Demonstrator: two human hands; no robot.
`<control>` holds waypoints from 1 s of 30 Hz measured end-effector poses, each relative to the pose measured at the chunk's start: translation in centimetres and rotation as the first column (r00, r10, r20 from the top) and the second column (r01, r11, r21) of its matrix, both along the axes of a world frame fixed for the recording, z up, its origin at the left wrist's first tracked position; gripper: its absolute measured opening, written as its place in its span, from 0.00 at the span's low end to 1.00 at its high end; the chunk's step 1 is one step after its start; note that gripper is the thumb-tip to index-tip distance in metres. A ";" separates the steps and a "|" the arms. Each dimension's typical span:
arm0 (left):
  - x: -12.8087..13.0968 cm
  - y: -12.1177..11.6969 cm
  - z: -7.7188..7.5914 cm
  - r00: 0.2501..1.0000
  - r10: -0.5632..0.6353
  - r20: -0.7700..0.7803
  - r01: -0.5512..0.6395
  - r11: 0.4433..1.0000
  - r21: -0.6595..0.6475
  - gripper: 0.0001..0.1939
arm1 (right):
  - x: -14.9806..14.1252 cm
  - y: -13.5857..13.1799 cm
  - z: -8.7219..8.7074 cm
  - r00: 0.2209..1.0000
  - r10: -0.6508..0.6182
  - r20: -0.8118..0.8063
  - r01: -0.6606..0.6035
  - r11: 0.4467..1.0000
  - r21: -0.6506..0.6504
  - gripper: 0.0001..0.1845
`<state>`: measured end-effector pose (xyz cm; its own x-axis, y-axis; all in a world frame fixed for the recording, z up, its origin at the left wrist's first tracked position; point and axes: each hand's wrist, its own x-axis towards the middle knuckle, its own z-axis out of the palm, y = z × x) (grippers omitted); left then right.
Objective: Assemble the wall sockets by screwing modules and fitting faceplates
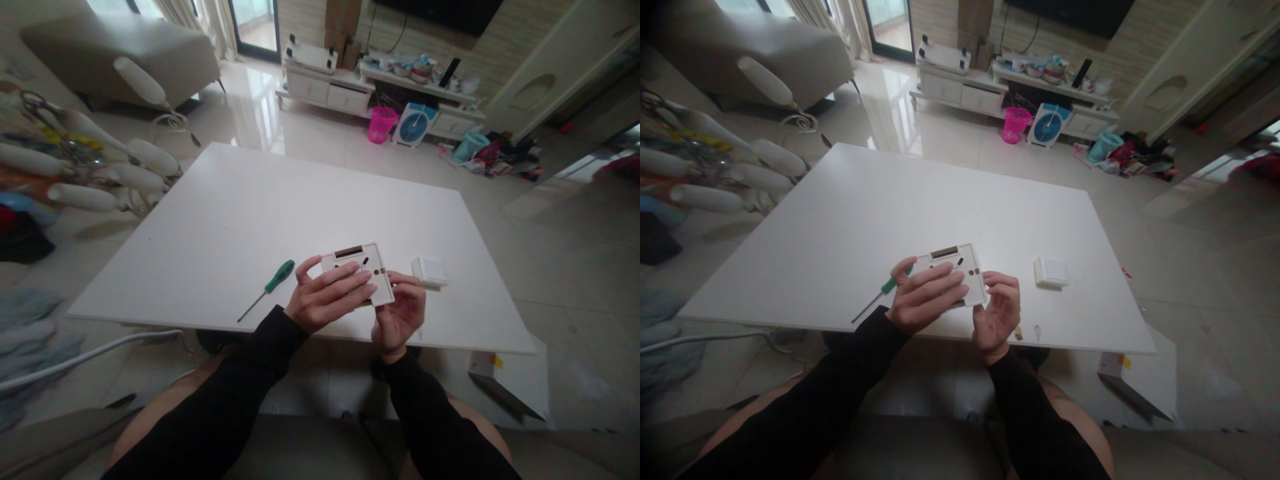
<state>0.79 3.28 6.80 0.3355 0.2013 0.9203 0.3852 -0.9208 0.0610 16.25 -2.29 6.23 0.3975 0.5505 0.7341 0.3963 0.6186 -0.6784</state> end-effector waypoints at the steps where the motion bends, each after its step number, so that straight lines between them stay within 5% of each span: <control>1: -0.1 0.0 -0.2 1.000 0.005 -0.011 -0.005 1.000 -0.007 0.14 | 0.0 -0.1 0.0 1.000 -0.005 0.004 0.005 1.000 -0.006 0.10; 9: -0.7 0.2 -1.0 0.995 -0.095 -0.014 0.092 0.986 -0.136 0.29 | -0.1 -0.4 -0.3 0.999 -0.019 0.050 0.020 1.000 -0.020 0.13; 18: -0.8 -0.2 0.3 0.998 -0.056 -0.033 0.057 0.998 0.031 0.19 | -0.1 -0.3 -0.7 0.999 0.020 0.044 -0.020 1.000 0.000 0.19; 26: -0.2 -0.4 -0.8 0.995 -0.040 -0.088 0.046 0.997 0.065 0.20 | -0.1 -0.6 -1.6 0.993 0.062 -0.099 -0.074 0.990 -0.123 0.29; 28: 0.0 -0.3 -1.0 0.998 -0.016 -0.063 0.016 1.000 0.001 0.27 | -0.1 -0.6 -1.8 0.985 0.034 -0.171 -0.060 0.986 -0.154 0.27; 30: 0.3 -0.1 -1.3 0.999 -0.038 0.012 0.040 0.980 -0.197 0.38 | 0.0 -0.4 -1.9 0.975 -0.002 -0.224 -0.040 0.982 -0.182 0.26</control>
<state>1.06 3.21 5.54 0.3392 0.3655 0.8668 0.3477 -0.9049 0.2455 16.25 -2.70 4.30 0.5273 0.6770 0.5134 0.2124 0.4801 -0.8511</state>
